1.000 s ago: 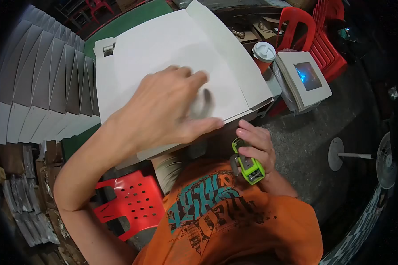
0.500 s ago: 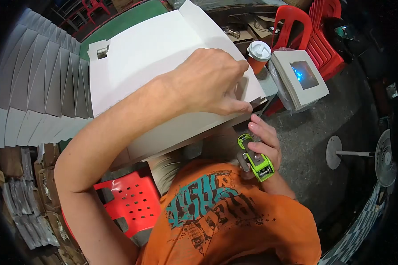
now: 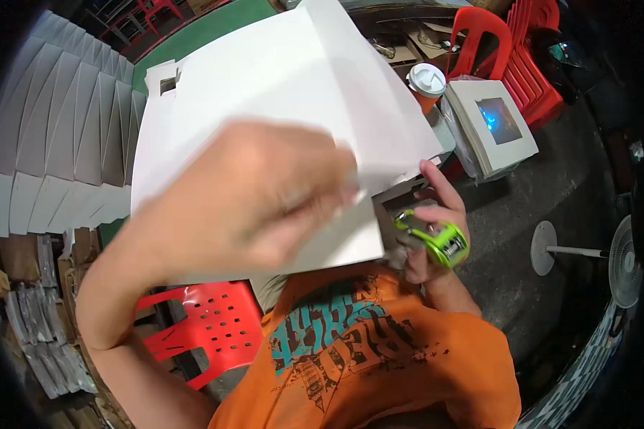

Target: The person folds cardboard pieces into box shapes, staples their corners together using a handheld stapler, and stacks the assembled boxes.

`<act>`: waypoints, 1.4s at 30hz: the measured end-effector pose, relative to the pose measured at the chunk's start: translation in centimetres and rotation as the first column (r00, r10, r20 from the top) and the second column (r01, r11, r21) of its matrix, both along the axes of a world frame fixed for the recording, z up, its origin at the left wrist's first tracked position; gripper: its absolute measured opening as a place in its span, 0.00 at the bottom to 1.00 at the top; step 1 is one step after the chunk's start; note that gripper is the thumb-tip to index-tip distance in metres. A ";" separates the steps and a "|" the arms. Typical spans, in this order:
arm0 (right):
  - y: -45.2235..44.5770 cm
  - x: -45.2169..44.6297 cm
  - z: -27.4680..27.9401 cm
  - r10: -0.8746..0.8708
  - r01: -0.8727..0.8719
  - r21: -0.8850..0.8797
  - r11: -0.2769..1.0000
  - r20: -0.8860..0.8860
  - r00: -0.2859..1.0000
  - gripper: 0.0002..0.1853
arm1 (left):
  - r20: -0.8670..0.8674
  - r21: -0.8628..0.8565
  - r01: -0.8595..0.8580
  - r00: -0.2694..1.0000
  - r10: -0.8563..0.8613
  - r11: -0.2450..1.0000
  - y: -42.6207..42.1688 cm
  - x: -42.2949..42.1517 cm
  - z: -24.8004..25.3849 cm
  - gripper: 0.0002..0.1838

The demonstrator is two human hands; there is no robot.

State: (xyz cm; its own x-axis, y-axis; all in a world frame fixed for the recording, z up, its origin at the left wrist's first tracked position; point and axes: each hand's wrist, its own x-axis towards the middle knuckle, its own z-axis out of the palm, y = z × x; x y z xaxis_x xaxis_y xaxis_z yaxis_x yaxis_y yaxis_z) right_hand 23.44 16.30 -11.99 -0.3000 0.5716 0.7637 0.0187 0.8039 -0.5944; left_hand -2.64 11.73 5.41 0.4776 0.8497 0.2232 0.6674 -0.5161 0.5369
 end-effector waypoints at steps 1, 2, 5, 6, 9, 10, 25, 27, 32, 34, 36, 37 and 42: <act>-0.4 0.2 -0.2 0.066 -0.068 -0.068 0.995 -0.040 0.997 0.19 | -0.161 -0.001 0.086 0.983 -0.085 0.996 -0.8 -0.1 -0.6 0.06; -0.4 0.6 0.0 0.134 -0.132 -0.053 0.990 0.025 0.991 0.21 | -0.341 -0.162 0.070 0.932 -0.122 0.984 -1.7 0.2 -0.6 0.16; -0.1 -0.3 -0.9 0.171 -0.180 0.105 0.978 0.092 0.981 0.21 | -0.326 -0.041 0.102 0.939 -0.110 0.994 -3.9 0.1 -1.9 0.29; -0.6 -0.9 -1.1 0.138 -0.142 0.080 0.987 0.057 0.989 0.20 | -0.405 -0.064 0.082 0.909 -0.101 0.995 -4.7 -0.5 -1.7 0.40; -0.1 -0.3 -1.1 0.209 -0.217 0.076 0.973 0.098 0.973 0.19 | -0.522 -0.095 -0.022 0.852 -0.031 0.995 -6.3 -1.8 -1.6 0.43; 0.1 -0.6 -1.0 0.236 -0.241 0.070 0.968 0.069 0.969 0.18 | -0.502 -0.052 -0.023 0.865 -0.006 0.998 -6.7 -2.0 -1.7 0.37; -1.6 -2.6 2.5 0.362 -0.470 -0.278 0.838 -0.362 0.859 0.21 | 0.097 -0.145 -0.238 0.963 0.253 0.960 -2.8 1.9 -3.6 0.01; -1.8 -2.0 2.6 0.348 -0.439 -0.325 0.838 -0.301 0.888 0.21 | 0.121 -0.149 -0.271 0.949 0.290 0.951 -2.6 2.0 -3.9 0.03; -2.0 -1.8 2.2 0.329 -0.401 -0.328 0.855 -0.254 0.910 0.22 | 0.152 -0.157 -0.275 0.942 0.298 0.949 -2.5 1.8 -4.5 0.05; -2.0 -1.9 2.4 0.312 -0.389 -0.341 0.856 -0.259 0.914 0.23 | 0.161 -0.143 -0.273 0.942 0.294 0.951 -2.3 1.7 -4.6 0.05; -1.7 -1.7 3.1 0.301 -0.374 -0.355 0.857 -0.246 0.922 0.25 | 0.198 -0.138 -0.271 0.935 0.295 0.953 -2.2 1.7 -5.0 0.06; -1.5 -1.8 3.2 0.267 -0.364 -0.368 0.855 -0.288 0.920 0.26 | 0.218 -0.136 -0.269 0.931 0.294 0.953 -2.2 1.7 -5.0 0.06; 0.6 -2.7 4.3 0.205 -0.392 -0.229 0.891 -0.567 0.798 0.41 | 0.215 -0.183 -0.264 0.929 0.301 0.947 -1.7 1.7 -4.8 0.07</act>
